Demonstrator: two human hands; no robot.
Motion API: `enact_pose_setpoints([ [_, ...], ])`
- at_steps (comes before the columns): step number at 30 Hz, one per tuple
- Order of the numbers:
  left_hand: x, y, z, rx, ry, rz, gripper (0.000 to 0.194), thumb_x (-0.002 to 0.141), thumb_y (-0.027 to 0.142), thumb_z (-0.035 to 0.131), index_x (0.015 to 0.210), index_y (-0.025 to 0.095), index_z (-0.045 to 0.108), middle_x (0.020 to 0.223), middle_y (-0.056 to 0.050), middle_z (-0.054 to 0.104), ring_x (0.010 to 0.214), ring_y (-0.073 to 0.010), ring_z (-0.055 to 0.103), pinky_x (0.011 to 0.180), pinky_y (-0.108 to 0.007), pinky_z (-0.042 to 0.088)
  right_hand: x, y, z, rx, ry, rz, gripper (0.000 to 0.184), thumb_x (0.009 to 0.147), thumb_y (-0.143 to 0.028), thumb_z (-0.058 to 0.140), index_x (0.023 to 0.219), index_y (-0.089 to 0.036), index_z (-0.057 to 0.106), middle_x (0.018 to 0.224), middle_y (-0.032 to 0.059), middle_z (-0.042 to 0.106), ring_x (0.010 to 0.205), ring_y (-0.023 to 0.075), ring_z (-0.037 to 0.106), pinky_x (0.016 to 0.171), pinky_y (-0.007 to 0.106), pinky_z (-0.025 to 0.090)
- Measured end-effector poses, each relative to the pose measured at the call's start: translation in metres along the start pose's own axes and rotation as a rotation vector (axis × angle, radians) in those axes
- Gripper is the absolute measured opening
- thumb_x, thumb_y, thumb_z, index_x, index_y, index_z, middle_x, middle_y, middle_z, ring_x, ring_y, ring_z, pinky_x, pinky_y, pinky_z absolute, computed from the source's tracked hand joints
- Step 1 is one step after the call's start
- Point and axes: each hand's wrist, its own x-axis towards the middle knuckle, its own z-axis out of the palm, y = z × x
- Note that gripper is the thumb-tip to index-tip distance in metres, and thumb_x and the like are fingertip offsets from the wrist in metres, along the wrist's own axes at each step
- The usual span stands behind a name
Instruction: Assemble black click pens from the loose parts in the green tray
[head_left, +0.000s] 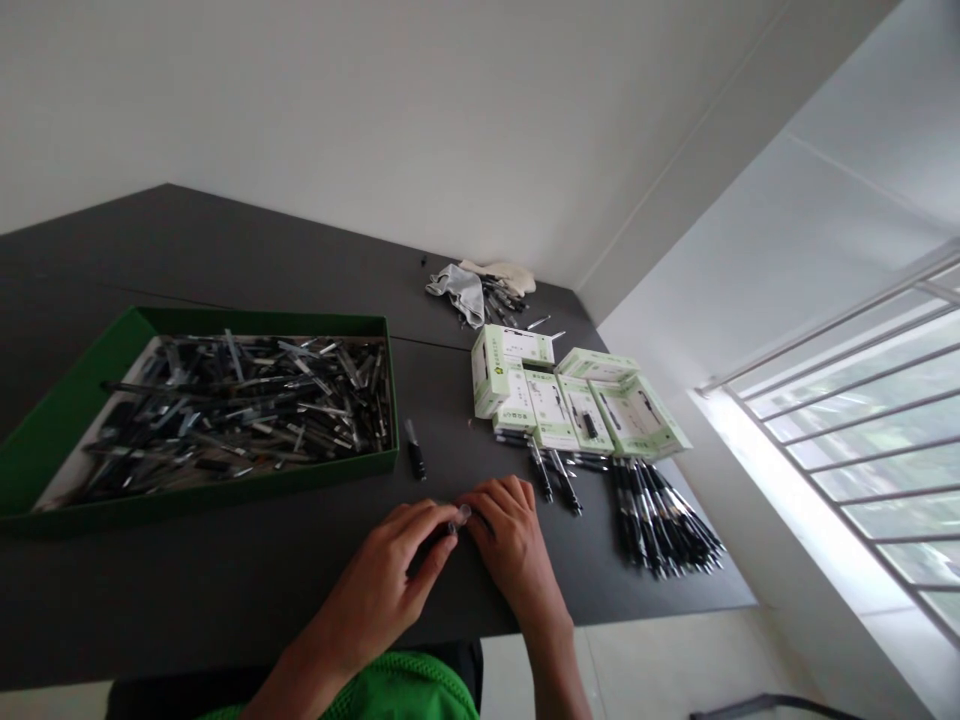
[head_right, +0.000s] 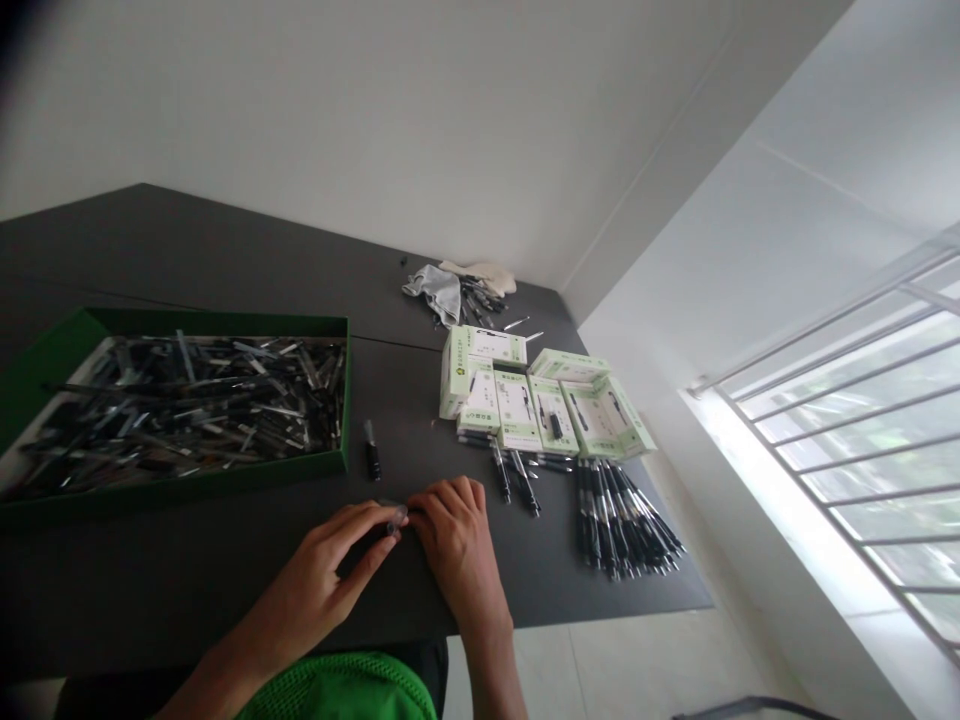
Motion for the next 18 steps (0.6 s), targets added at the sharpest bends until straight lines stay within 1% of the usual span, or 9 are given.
enact_pose_setpoints([
  [3,-0.0003,0.0007,0.0009,-0.005,-0.016,0.026,0.022,0.106,0.029,0.057,0.123,0.028,0.072,0.118,-0.002,0.079,0.112,-0.0193,0.076,0.102,-0.027,0.060,0.0008,0.0003,-0.0017,0.029,0.010,0.023,0.008,0.099,-0.018,0.070,0.101,-0.025,0.074,0.098,-0.0007,0.075,0.094,0.0209,0.059,0.091,0.038,0.039],
  [9,-0.0019,0.0003,-0.0001,-0.061,-0.041,0.026,0.022,0.106,0.029,0.058,0.123,0.027,0.072,0.121,-0.002,0.080,0.113,-0.0183,0.076,0.104,-0.025,0.059,0.0011,0.0018,0.0018,0.009,0.031,0.101,0.010,0.096,-0.017,0.074,0.098,-0.026,0.075,0.095,-0.0012,0.075,0.093,0.0215,0.059,0.090,0.038,0.039],
  [14,-0.0023,-0.0018,-0.0005,-0.148,-0.062,0.045,0.022,0.106,0.028,0.058,0.122,0.026,0.072,0.118,-0.003,0.080,0.109,-0.0176,0.077,0.099,-0.023,0.060,0.0013,0.0004,0.0015,0.006,0.017,0.123,0.011,0.098,-0.017,0.072,0.098,-0.027,0.076,0.094,-0.0012,0.074,0.093,0.0214,0.060,0.091,0.039,0.039],
  [18,-0.0024,-0.0033,0.0013,-0.189,-0.086,0.076,0.023,0.103,0.022,0.062,0.124,0.026,0.073,0.116,-0.003,0.079,0.107,-0.0183,0.078,0.097,-0.023,0.061,0.0015,-0.0005,0.0009,-0.008,-0.002,0.133,0.010,0.100,-0.020,0.070,0.099,-0.027,0.076,0.096,-0.0005,0.075,0.093,0.0215,0.060,0.091,0.039,0.041],
])
